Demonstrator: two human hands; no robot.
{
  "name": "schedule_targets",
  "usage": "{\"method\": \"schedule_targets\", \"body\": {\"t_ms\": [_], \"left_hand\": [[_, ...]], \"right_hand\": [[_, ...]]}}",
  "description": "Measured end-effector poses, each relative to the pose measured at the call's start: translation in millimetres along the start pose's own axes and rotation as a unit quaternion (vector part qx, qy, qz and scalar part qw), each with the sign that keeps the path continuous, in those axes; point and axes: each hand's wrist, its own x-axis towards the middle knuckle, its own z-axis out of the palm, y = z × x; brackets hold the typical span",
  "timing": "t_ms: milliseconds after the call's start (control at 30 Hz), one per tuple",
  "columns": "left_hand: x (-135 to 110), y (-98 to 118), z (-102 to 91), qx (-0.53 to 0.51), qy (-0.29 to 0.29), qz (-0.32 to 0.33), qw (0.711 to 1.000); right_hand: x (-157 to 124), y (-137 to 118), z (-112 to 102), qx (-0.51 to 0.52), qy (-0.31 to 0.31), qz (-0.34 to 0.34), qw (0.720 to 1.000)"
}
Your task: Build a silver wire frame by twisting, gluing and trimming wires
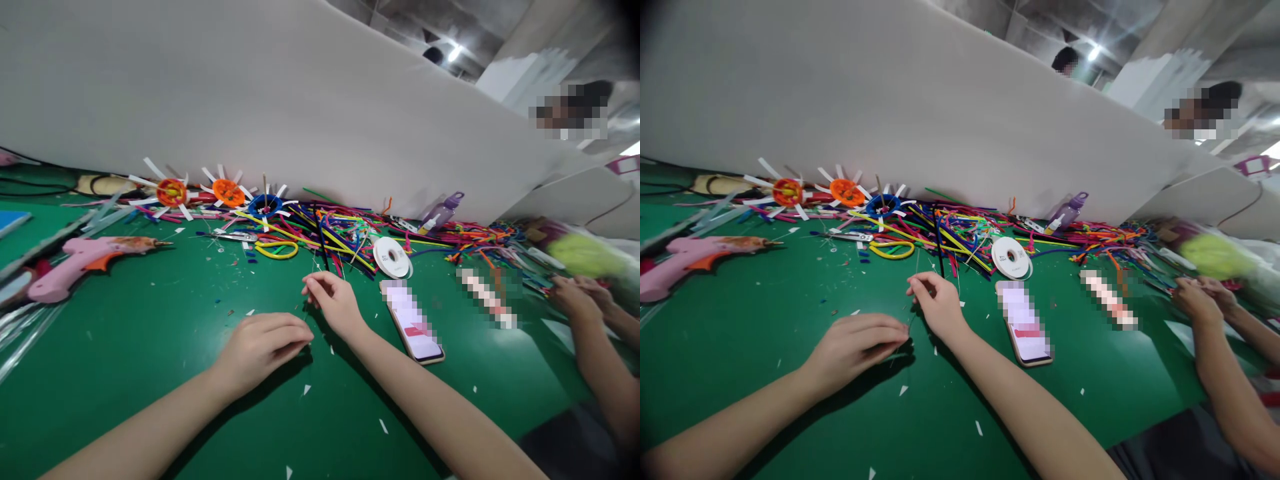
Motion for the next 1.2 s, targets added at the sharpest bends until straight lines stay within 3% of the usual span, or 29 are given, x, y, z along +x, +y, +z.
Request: {"method": "schedule_targets", "body": {"t_ms": [233, 433, 567, 667, 733, 833, 900, 967, 1067, 1200], "left_hand": [[-1.5, -2.3, -2.7, 0.055, -0.042, -0.07, 0.995], [1.9, -6.1, -9.5, 0.045, 0.005, -0.156, 0.987], [5.5, -5.8, -10.1, 0.035, 0.044, -0.217, 0.975], [5.9, -6.8, -8.5, 0.083, 0.07, -0.256, 0.961], [5.8, -6.0, -7.3, 0.112, 0.034, -0.243, 0.963], [6.3, 2.2, -4.6, 0.097, -0.122, -0.122, 0.98], [6.5, 11.2, -1.9, 0.032, -0.238, -0.034, 0.97], [5.6, 18.6, 0.9, -0.028, -0.305, 0.019, 0.952], [2.2, 19.2, 2.7, -0.041, -0.327, 0.034, 0.944], [-3.4, 0.2, -2.5, 0.032, -0.327, 0.016, 0.944]], "right_hand": [[27.8, 1.1, 14.6, 0.038, 0.015, -0.05, 0.998], [48.6, 7.3, 23.7, 0.073, -0.003, -0.04, 0.997], [59.9, 15.8, 28.0, 0.125, 0.018, -0.016, 0.992], [63.7, 20.3, 28.2, 0.165, 0.047, 0.005, 0.985], [65.0, 20.1, 25.2, 0.197, 0.076, 0.016, 0.977], [67.4, 15.0, 16.2, 0.244, 0.122, 0.024, 0.962], [69.7, 10.6, 9.7, 0.264, 0.137, 0.023, 0.954], [71.7, 7.3, 4.8, 0.273, 0.138, 0.018, 0.952], [73.2, 5.3, 2.0, 0.271, 0.135, 0.022, 0.953], [72.9, 6.0, 3.3, 0.272, 0.128, 0.022, 0.953]]}}
